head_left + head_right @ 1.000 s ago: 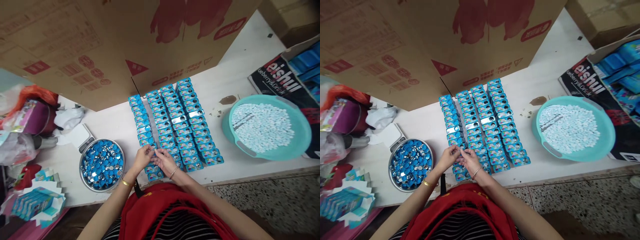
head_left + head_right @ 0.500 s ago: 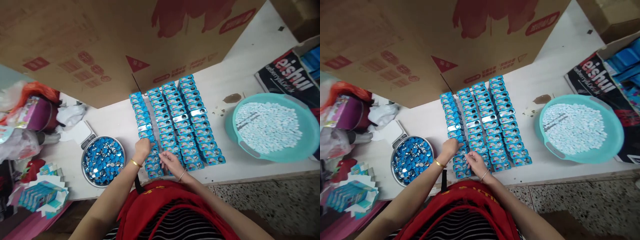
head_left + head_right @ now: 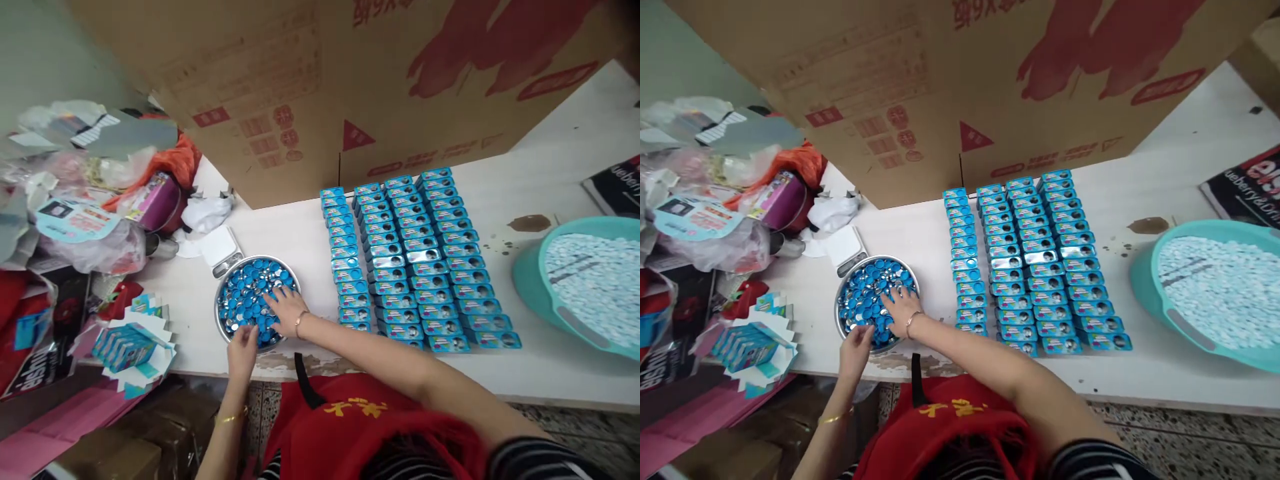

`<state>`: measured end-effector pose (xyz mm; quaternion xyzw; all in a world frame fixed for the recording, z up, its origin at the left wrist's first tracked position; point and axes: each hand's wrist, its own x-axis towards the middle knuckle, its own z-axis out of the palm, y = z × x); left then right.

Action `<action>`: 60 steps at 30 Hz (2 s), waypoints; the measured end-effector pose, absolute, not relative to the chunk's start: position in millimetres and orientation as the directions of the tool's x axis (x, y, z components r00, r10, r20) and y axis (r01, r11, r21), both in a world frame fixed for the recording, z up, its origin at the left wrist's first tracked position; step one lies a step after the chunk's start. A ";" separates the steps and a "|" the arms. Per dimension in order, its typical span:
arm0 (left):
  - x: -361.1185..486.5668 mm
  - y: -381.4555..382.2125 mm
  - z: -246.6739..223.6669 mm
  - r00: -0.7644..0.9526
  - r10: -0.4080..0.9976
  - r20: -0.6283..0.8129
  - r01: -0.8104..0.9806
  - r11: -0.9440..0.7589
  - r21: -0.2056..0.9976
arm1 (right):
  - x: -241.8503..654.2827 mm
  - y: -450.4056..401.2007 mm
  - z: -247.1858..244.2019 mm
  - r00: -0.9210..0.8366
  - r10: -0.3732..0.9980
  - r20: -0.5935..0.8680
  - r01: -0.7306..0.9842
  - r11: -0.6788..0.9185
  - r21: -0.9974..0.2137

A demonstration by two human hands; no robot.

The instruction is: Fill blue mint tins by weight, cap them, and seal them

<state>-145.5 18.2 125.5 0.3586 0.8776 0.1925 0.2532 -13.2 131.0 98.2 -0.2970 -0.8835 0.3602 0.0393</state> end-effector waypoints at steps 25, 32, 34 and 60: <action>-148.8 -16.3 96.8 -0.551 0.721 -0.420 0.160 0.586 0.794 | -92.0 137.3 71.2 -0.471 0.584 -0.662 0.084 -0.717 -0.692; -138.7 16.0 85.6 -0.639 0.719 -0.272 0.111 0.436 0.893 | -88.5 132.2 80.7 -0.460 0.439 -0.772 -0.165 -0.896 -0.412; -142.0 20.4 83.3 -0.650 0.725 -0.228 0.164 0.427 0.889 | -89.2 129.3 80.7 -0.454 0.418 -0.787 -0.199 -0.908 -0.368; -8.3 105.6 87.4 -0.188 0.914 -0.361 0.614 0.396 0.683 | 144.4 83.3 116.1 -0.438 0.556 -0.707 -0.364 -0.828 -0.425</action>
